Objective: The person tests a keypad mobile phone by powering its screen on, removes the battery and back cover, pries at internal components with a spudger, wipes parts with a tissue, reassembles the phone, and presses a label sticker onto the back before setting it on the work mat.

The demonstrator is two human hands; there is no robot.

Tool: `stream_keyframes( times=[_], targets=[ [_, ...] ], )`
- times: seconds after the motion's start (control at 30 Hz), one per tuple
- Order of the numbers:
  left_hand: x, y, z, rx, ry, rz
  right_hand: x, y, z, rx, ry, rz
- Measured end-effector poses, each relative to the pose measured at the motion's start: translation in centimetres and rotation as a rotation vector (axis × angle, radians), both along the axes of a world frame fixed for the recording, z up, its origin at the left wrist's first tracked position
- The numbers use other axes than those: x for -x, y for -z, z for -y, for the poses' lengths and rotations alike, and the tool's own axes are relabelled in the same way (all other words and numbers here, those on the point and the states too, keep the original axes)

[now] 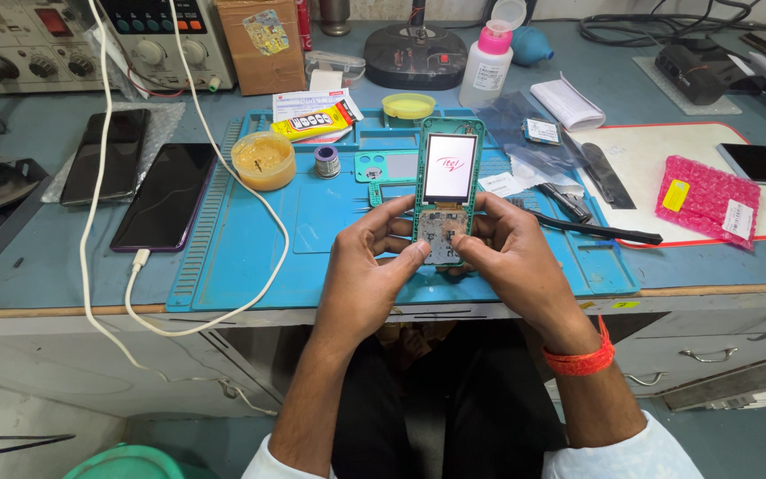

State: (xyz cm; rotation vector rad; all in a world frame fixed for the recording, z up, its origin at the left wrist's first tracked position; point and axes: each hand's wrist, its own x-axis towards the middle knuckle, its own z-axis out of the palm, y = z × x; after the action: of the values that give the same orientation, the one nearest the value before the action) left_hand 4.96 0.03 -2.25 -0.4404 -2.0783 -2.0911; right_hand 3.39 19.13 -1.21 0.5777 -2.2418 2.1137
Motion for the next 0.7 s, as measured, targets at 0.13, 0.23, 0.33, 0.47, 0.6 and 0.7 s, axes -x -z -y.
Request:
stream_keyframes(
  times=[0.13, 0.23, 0.33, 0.47, 0.6, 0.7],
  targets=[
    [0.00, -0.06, -0.02, -0.009, 0.003, -0.006, 0.00, -0.01, -0.05, -0.019, 0.023, 0.012],
    [0.04, -0.14, -0.01, -0.008, 0.002, -0.007, 0.08, -0.03, -0.09, -0.013, 0.019, 0.009],
    [0.01, -0.21, 0.00, -0.005, -0.001, -0.007, 0.16, -0.06, -0.09, -0.021, 0.023, 0.002],
    [-0.02, -0.28, 0.02, -0.013, 0.006, -0.005, 0.17, -0.09, -0.04, -0.032, 0.028, -0.006],
    [-0.05, -0.26, -0.01, -0.003, 0.003, -0.006, 0.09, -0.08, -0.01, -0.037, 0.035, -0.003],
    [-0.10, -0.25, -0.01, -0.006, 0.003, -0.006, 0.01, -0.03, -0.05, -0.035, 0.032, -0.004]
  ],
)
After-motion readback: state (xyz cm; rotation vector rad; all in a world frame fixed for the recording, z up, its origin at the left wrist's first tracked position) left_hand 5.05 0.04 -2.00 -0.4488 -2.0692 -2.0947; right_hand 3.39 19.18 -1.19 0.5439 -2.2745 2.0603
